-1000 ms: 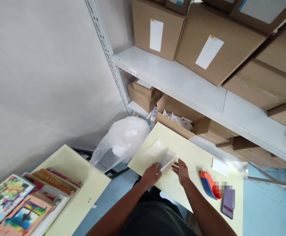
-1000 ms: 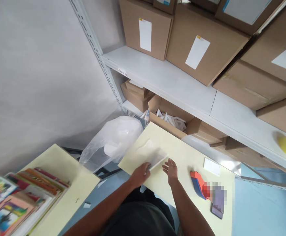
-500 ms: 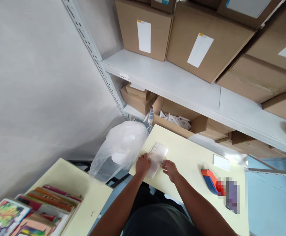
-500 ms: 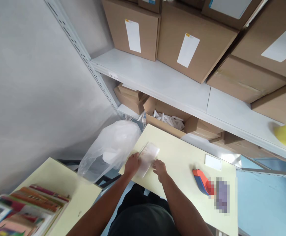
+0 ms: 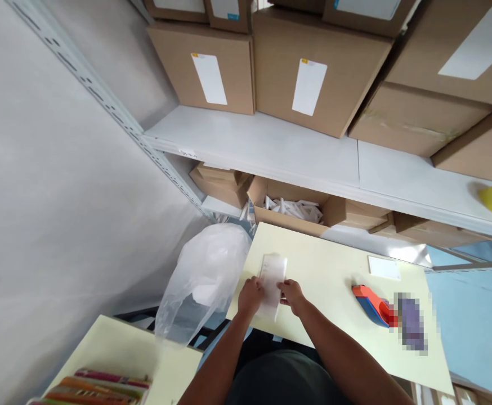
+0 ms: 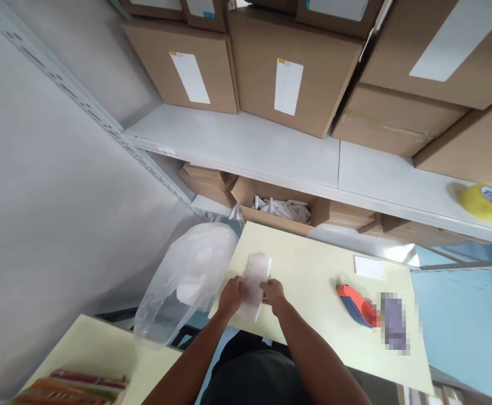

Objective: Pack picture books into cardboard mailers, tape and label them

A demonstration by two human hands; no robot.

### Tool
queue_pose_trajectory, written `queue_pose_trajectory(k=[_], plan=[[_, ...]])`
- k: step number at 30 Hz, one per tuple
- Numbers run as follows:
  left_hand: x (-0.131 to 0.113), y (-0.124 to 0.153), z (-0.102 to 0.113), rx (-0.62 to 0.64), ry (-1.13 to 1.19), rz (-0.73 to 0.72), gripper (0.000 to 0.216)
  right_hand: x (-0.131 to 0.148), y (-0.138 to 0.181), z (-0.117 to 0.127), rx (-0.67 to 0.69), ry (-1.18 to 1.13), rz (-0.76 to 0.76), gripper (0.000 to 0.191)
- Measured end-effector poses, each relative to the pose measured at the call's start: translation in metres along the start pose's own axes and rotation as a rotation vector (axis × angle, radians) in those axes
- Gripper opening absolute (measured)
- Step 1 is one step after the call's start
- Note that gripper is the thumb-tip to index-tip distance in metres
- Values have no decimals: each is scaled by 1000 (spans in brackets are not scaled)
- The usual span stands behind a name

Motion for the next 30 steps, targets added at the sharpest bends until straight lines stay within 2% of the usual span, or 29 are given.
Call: queue_pose_trajectory(k=[4,8,12,15,18,21,23,26,30], plan=[[-21,5,-7,13,-51,-105,26,1,-4,1,-62,33,20,19],[-38,19,-32,-46,-252,-264,53,2,-5,2,-88,13,41,21],[-38,18,-48,-157,-424,-383,76,14,-11,0,-93,-16,59,17],[-35,-5,-36,-207,-474,-353,76,35,-20,-5,-87,-36,104,19],[-39,-38,-10,-197,-524,-321,74,56,-22,-9,-93,-26,171,30],[-48,-68,20,-192,-555,-318,75,64,-13,-8,-90,-7,220,36],[-54,-84,38,-208,-559,-325,77,55,-2,-2,-85,-4,221,36],[-61,-97,56,-221,-564,-347,80,23,16,16,-71,-59,184,36],[-61,-96,54,-193,-583,-349,82,-37,30,49,-108,-212,97,36]])
Point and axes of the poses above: each hand's wrist, its own y-axis away from the middle knuckle, its own z-axis out of the back of the hand, x = y × z, the point moved 5 cm from there along -y, towards the middle knuckle, and after that the axes turned 12 degrees about x, right-handed, at the moved point
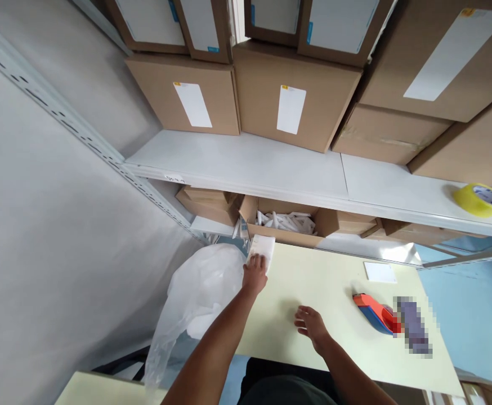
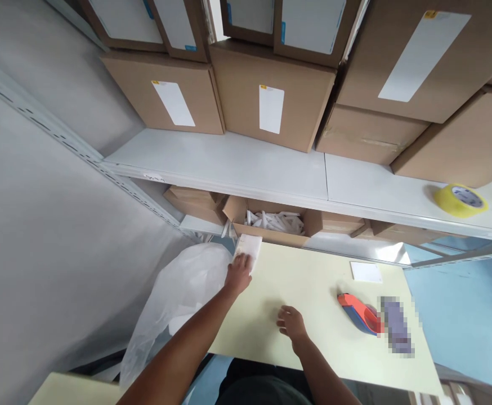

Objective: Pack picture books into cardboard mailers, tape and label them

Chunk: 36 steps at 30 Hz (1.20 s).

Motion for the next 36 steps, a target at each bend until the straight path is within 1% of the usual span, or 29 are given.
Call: queue_pose_trajectory(k=[2,4,7,10,12,14,17,19,22,25,27,30,33,34,36], plan=[[-4,5,-4,12,-5,11,81,-21,4,20,-40,-36,-18,36],[-8,9,-6,22,3,27,77,-35,7,37,-62,-31,-15,36],[-12,11,-3,40,28,51,72,-44,13,57,-65,63,11,33],[-14,16,1,25,34,72,64,-35,20,80,-85,317,79,27],[-18,26,-4,-15,35,70,58,-21,26,98,-131,534,150,23],[-27,43,-18,-42,38,56,55,-6,31,114,-154,717,239,26],[-52,81,-55,-19,43,50,55,9,35,126,-85,912,386,36],[-76,111,-82,-4,71,82,57,12,36,126,-22,1013,473,43],[-124,154,-114,35,179,90,62,4,33,115,62,1122,551,50],[-173,181,-131,85,352,46,63,-13,29,100,136,1165,581,56],[-192,187,-133,101,475,78,63,-23,25,92,168,1169,572,61],[-203,188,-129,103,626,121,66,-29,18,89,208,1178,566,68],[-200,190,-130,113,839,171,76,-24,10,90,242,1199,524,70],[-196,193,-132,93,950,216,78,-22,6,88,260,1217,488,72],[-182,208,-140,-18,1194,333,76,-20,3,74,329,1268,405,78]])
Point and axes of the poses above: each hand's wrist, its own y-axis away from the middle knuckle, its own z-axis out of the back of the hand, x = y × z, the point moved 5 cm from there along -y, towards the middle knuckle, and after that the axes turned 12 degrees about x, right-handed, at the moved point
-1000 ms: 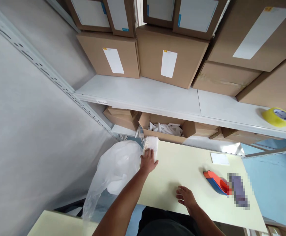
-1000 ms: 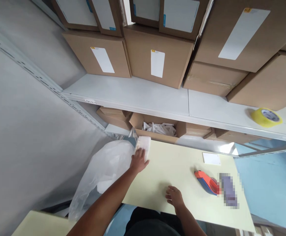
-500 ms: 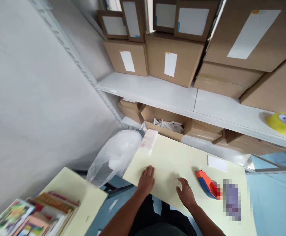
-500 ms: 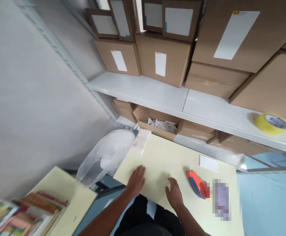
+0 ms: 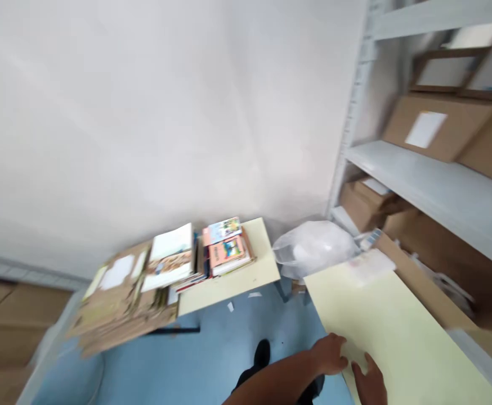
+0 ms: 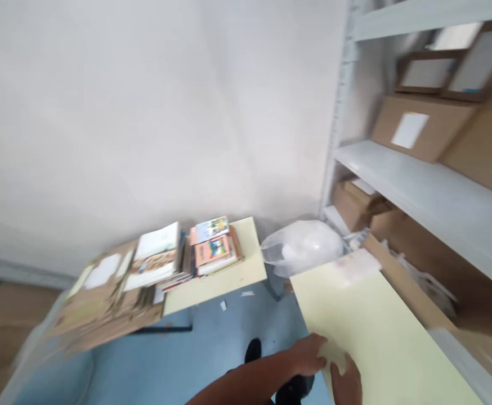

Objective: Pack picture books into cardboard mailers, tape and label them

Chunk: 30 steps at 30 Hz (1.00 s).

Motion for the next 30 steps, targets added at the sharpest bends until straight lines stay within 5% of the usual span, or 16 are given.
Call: queue_pose_trajectory(k=[3,6,12,17,23,27,30], plan=[[41,35,29,-222,316,53,59,43,-11,-24,179,22,16,95],[105,98,61,-398,525,135,44,112,-5,-78,322,-16,120,102],[252,284,98,-738,938,210,45,242,66,-235,635,-277,231,89],[345,451,114,-1073,1301,75,54,327,152,-356,874,-444,196,73],[409,581,142,-1345,1345,29,62,398,225,-458,1020,-389,236,66],[431,622,180,-1522,1229,11,56,428,241,-506,1039,-350,228,55],[444,640,217,-1602,1014,167,51,444,243,-534,1043,-302,215,50]])
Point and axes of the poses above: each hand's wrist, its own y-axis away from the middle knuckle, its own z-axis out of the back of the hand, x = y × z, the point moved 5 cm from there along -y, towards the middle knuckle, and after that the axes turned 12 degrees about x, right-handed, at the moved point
